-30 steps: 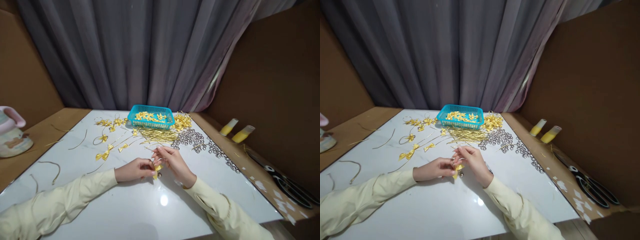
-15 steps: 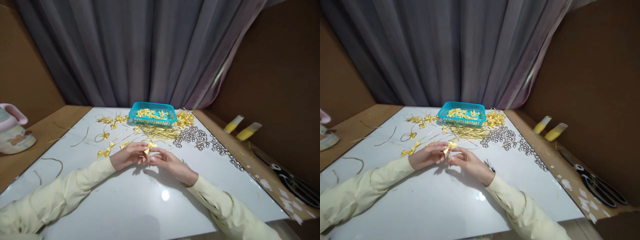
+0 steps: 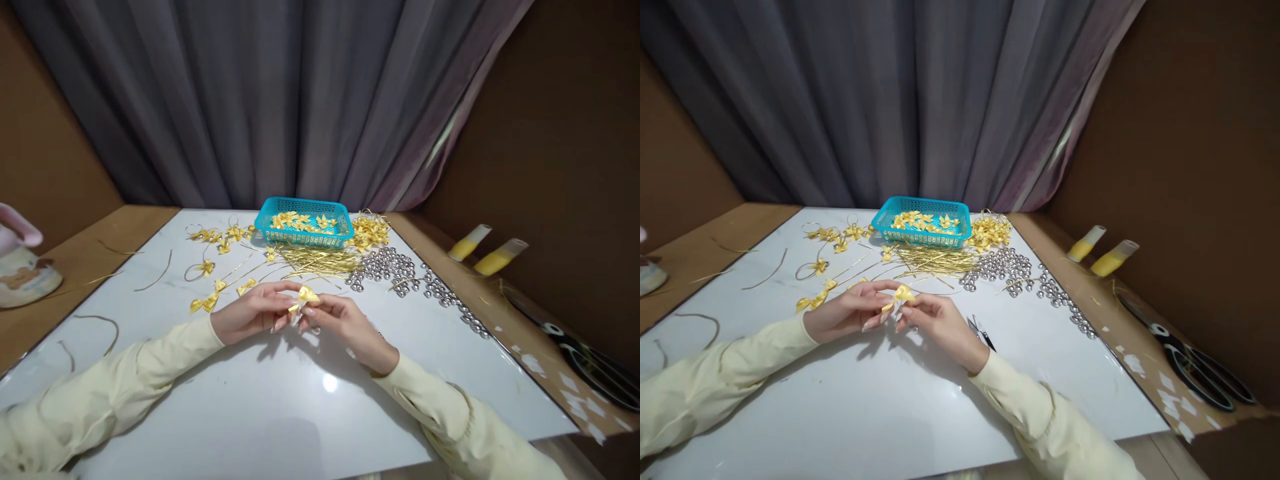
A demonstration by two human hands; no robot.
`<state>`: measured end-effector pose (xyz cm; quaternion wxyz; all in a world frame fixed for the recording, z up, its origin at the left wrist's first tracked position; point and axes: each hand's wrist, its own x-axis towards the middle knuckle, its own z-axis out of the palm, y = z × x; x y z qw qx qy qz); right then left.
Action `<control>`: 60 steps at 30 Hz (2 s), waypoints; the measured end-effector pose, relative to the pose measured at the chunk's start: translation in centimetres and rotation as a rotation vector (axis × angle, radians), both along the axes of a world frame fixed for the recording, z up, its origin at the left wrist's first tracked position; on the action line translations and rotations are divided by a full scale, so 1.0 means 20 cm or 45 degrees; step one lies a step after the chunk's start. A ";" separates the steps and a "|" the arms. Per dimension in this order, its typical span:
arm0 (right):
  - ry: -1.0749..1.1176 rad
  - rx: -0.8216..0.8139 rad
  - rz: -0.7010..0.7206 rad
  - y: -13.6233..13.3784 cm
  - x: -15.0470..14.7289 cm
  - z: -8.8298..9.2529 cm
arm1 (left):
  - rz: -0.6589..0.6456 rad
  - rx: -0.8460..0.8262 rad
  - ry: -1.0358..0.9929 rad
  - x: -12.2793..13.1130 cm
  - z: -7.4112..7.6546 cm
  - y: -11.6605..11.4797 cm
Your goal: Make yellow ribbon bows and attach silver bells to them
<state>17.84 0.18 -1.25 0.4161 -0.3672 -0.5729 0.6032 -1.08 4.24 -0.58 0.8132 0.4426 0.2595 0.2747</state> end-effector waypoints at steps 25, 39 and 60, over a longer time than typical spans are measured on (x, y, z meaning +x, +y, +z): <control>0.259 0.051 -0.164 -0.01 0.03 -0.01 | 0.045 -0.032 -0.243 -0.01 0.03 -0.04; 0.268 0.100 0.276 -0.03 0.05 0.02 | -0.146 0.512 0.067 -0.04 0.13 -0.08; 0.139 0.028 0.254 -0.05 0.03 0.05 | -0.187 1.399 0.712 -0.04 0.16 -0.14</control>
